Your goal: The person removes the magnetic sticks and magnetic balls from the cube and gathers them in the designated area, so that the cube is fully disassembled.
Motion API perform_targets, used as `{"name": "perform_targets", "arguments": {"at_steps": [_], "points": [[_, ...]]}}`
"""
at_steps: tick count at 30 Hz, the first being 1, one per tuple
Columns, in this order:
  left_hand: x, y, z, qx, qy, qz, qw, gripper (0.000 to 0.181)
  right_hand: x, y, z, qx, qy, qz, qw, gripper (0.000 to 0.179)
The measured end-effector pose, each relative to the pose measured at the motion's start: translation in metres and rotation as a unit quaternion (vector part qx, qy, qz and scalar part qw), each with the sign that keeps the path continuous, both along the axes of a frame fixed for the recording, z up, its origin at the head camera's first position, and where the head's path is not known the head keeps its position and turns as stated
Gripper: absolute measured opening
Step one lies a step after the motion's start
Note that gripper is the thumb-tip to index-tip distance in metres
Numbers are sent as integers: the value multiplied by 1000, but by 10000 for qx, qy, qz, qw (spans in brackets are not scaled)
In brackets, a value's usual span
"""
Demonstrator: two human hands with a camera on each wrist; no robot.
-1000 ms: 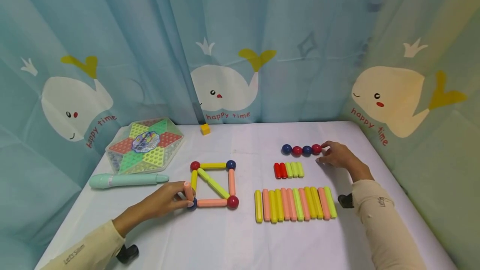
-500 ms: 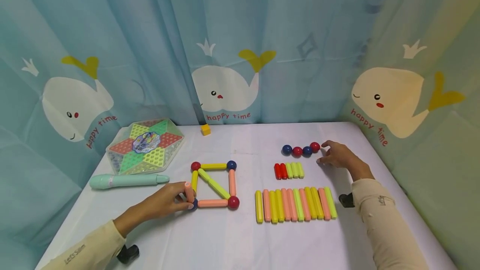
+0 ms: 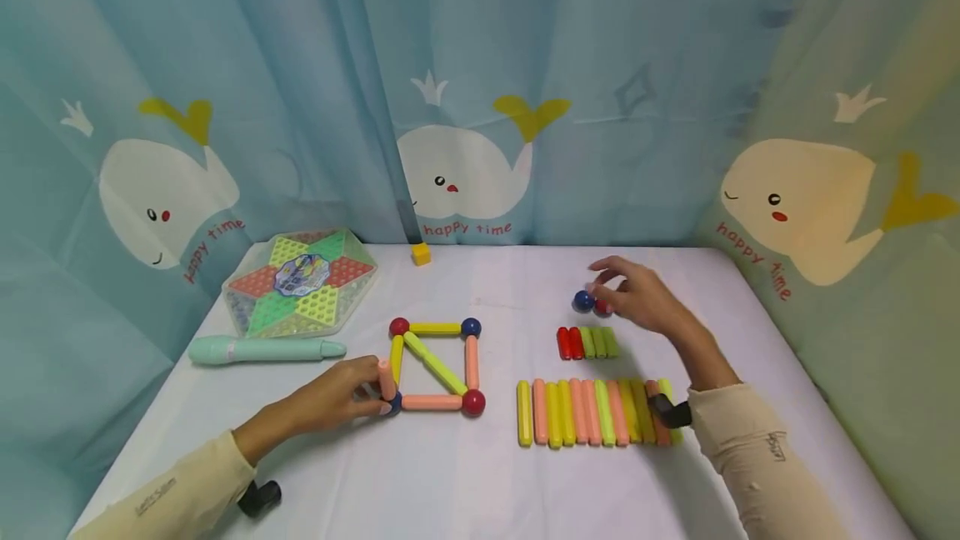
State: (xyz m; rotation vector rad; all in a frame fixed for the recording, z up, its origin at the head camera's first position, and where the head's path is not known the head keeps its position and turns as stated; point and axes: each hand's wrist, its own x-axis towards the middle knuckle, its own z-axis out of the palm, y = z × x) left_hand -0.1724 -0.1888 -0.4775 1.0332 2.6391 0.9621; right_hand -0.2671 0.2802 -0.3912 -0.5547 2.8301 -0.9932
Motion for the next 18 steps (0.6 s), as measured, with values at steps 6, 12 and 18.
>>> {"name": "perform_targets", "arguments": {"at_steps": [6, 12, 18], "points": [[-2, 2, 2, -208, -267, 72, 9994, 12, 43, -122, -5, 223, -569, 1951, 9789, 45], [-4, 2, 3, -414, -336, 78, 9985, 15, 67, -206, -18, 204, -376, 2642, 9635, 59], [-6, 0, 2, -357, -213, -34, 9991, 12, 69, -242, -30, 32, 53, 2859, 9582, 23]]}}
